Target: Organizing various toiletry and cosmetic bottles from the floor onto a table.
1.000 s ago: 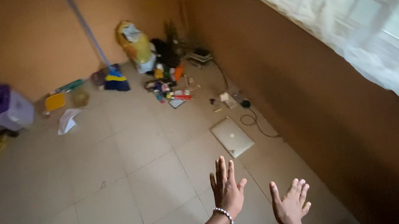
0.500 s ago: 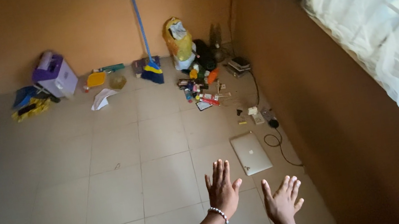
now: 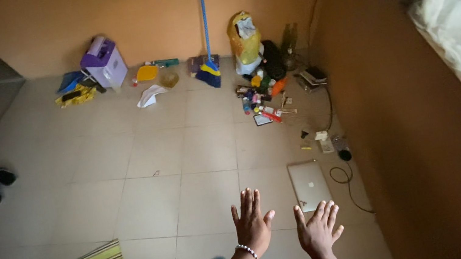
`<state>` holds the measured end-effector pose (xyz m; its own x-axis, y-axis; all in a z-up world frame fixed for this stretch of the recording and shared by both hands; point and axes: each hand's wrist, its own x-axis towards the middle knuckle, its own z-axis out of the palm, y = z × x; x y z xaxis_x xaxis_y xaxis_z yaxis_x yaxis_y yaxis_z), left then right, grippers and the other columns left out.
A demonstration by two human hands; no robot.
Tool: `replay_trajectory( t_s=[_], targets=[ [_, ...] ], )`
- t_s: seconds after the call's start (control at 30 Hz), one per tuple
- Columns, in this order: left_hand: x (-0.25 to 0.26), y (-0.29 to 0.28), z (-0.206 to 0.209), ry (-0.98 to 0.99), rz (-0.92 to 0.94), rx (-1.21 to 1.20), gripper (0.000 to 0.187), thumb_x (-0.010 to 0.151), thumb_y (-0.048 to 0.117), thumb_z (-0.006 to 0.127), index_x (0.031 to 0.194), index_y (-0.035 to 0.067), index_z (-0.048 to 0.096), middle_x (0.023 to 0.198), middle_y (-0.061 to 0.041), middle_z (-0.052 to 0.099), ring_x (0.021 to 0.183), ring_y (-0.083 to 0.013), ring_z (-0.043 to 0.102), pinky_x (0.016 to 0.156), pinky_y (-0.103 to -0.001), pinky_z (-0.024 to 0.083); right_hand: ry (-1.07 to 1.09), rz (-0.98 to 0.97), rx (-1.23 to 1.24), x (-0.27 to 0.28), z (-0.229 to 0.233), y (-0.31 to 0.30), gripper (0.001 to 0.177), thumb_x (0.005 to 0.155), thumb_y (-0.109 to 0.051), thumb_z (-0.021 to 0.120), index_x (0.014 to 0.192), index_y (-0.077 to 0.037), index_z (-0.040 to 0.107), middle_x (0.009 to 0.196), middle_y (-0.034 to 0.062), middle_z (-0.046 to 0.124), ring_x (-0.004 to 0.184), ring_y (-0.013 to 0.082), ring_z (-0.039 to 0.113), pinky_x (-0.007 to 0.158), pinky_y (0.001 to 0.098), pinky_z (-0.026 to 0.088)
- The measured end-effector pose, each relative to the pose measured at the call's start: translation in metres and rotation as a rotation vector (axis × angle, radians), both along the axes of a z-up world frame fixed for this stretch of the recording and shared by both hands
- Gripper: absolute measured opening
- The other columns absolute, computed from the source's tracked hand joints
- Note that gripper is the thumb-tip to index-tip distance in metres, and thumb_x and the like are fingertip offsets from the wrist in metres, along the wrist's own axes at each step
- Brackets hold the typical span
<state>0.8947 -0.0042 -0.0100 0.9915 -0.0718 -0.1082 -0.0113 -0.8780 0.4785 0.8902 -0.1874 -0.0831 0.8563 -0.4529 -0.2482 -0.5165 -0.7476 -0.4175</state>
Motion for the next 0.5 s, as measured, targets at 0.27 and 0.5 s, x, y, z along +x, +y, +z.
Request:
replay_trajectory(
  t_s=[0.27,0.5],
  targets=[
    [0.048,0.032,-0.02,-0.046,-0.028,0.041,0.073,0.106,0.043,0.047,0.162,0.009,0.015,0.17,-0.015,0.006,0.156,-0.0266,0.003,0.12,-0.06,-0.004,0.005,-0.012,-0.003,0.045,0.005,0.036,0.104,0.092,-0.08,0.03,0.161,-0.004,0.01,0.171,0.0153,0.002,0.159,0.0276,-0.008,0.119,0.0655,0.002],
    [0.12,0.075,-0.004,-0.017,-0.007,0.043,0.075,0.103,0.045,0.05,0.16,0.008,0.017,0.17,-0.013,0.012,0.158,-0.0254,0.005,0.123,-0.058,-0.001,0.025,-0.017,-0.032,0.112,0.015,0.082,0.105,0.092,-0.08,0.03,0.161,-0.003,0.009,0.17,0.0166,0.002,0.157,0.0281,-0.008,0.118,0.0652,0.0]
  ],
)
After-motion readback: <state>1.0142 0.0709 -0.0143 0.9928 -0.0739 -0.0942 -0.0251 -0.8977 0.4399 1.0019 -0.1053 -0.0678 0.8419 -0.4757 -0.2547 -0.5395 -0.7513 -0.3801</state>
